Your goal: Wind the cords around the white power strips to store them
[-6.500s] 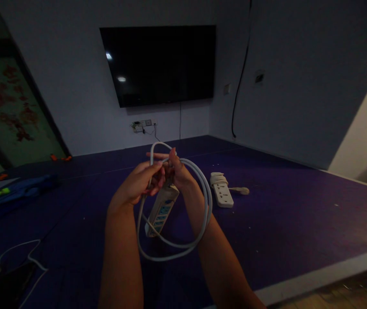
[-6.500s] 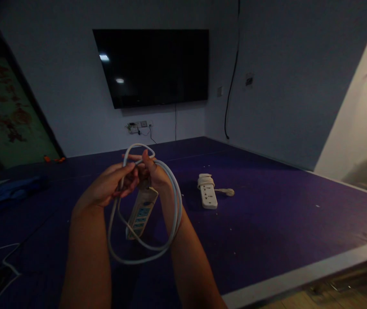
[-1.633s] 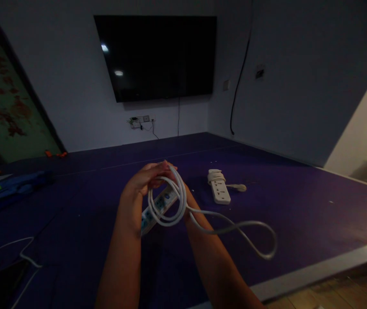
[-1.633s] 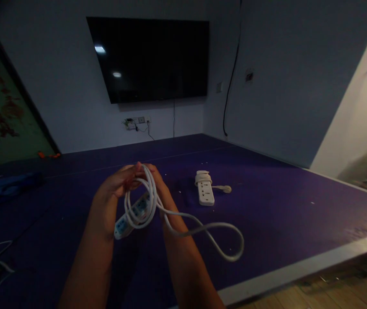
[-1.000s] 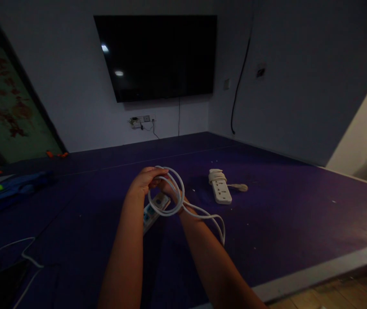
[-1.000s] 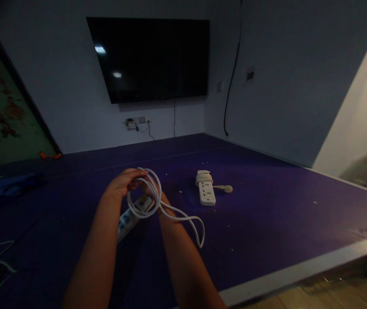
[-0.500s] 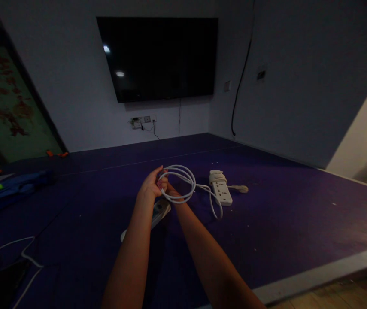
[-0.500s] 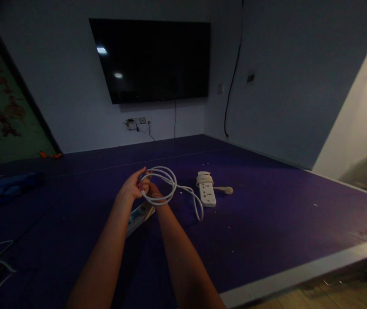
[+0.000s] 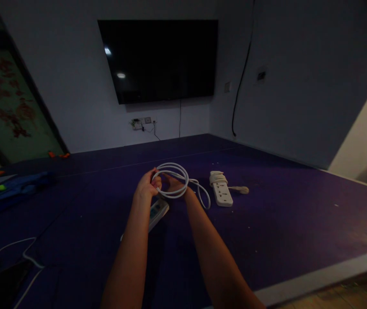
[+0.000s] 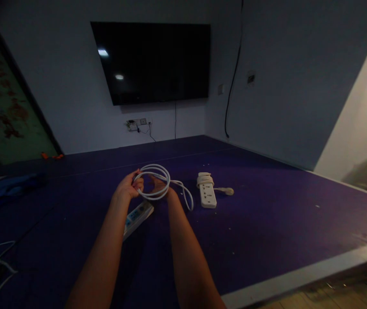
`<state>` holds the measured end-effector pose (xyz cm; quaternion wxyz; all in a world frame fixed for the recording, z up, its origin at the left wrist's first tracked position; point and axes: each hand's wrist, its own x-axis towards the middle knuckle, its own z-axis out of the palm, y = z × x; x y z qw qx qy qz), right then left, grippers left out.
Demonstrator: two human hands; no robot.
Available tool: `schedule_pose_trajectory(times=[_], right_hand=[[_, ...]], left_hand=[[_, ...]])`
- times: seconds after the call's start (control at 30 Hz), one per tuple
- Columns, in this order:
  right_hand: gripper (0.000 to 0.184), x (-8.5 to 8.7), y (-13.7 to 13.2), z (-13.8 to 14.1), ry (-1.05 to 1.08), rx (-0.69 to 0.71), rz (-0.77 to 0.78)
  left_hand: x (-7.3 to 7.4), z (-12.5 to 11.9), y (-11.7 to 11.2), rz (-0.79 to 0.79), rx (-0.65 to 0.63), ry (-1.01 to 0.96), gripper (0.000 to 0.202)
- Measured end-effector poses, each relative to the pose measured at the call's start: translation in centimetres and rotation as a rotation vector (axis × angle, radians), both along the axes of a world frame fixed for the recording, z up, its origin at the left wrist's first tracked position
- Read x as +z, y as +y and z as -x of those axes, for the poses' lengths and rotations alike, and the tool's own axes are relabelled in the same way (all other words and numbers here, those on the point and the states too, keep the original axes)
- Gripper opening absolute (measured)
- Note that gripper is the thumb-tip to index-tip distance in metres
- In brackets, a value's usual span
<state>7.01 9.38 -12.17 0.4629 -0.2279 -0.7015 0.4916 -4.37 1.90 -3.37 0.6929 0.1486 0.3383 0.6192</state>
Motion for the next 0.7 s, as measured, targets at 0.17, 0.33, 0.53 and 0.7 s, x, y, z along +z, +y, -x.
schedule_pose_trajectory(times=[0.17,0.33,0.53,0.7], right_hand=[[0.079,0.4,0.2,-4.3,0.025,0.296,0.175],[0.074,1.9,-0.3,-5.6,0.372,0.341,0.331],[0.036,4.8,-0.4,-5.1,0.338,0.159,0.428],[0.032,6.6,-1.0,-3.6,0.474,0.002,0.265]], left_hand=[[0.3,1.5,-0.1,-0.018,0.09,0.006,0.03],[0.5,2.1,-0.2,-0.044,0.139,0.049,0.022],[1.0,2.8,-0.5,-0.055,0.131,0.148,0.017],[1.2,2.2,-0.7,-0.004,0.09,0.226,0.008]])
